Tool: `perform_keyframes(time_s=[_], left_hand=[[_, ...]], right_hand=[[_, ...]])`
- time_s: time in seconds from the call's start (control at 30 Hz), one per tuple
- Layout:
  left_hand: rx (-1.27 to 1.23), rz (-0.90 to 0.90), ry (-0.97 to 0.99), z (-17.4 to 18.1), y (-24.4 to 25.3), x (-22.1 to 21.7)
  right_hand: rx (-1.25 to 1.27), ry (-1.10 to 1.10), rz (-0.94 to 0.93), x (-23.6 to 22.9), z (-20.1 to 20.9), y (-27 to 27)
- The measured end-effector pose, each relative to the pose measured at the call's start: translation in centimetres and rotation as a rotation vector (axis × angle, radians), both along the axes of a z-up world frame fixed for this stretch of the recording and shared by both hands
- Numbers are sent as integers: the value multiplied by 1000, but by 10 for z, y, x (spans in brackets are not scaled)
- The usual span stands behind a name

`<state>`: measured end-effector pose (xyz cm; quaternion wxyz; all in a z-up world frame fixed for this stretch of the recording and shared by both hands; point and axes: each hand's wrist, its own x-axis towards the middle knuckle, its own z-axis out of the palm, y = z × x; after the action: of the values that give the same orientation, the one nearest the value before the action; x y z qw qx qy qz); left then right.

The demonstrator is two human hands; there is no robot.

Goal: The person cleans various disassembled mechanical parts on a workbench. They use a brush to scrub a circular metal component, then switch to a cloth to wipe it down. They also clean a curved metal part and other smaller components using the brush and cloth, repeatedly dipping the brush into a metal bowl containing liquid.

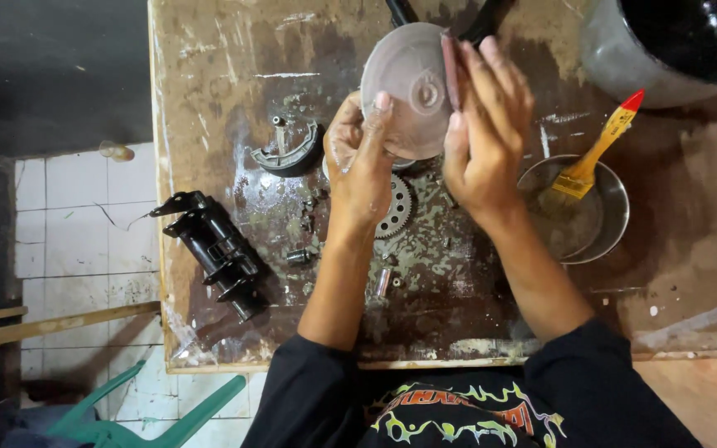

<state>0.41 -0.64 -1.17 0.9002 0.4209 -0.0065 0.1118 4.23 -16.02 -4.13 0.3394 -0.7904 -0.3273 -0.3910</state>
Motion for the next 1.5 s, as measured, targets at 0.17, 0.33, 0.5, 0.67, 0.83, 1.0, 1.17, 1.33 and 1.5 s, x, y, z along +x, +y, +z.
perform_keyframes(time_s=[0.17, 0.33, 0.5, 0.67, 0.83, 1.0, 1.17, 1.33, 1.5], left_hand=[[-51, 14, -15, -27, 0, 7], [-57, 31, 76, 3, 2, 1], [-146, -44, 79, -21, 4, 5], [-187, -48, 101, -12, -6, 6], [-199, -13, 135, -23, -26, 5], [100, 135, 53, -16, -31, 3], [168, 208, -71, -25, -32, 8], [214, 199, 17, -24, -11, 8], [-28, -30, 95, -14, -9, 11]], right_hand=[[-114, -21, 24, -17, -11, 22], [-60, 11, 11, -7, 4, 12], [-116, -198, 156, -5, -22, 17], [-90, -212, 137, -5, 2, 6], [-131, -106, -21, -18, 13, 9], [169, 71, 223, -18, 13, 12], [298, 352, 295, -29, 28, 7], [376, 421, 241, -9, 21, -18], [-15, 115, 135, -4, 19, -3]])
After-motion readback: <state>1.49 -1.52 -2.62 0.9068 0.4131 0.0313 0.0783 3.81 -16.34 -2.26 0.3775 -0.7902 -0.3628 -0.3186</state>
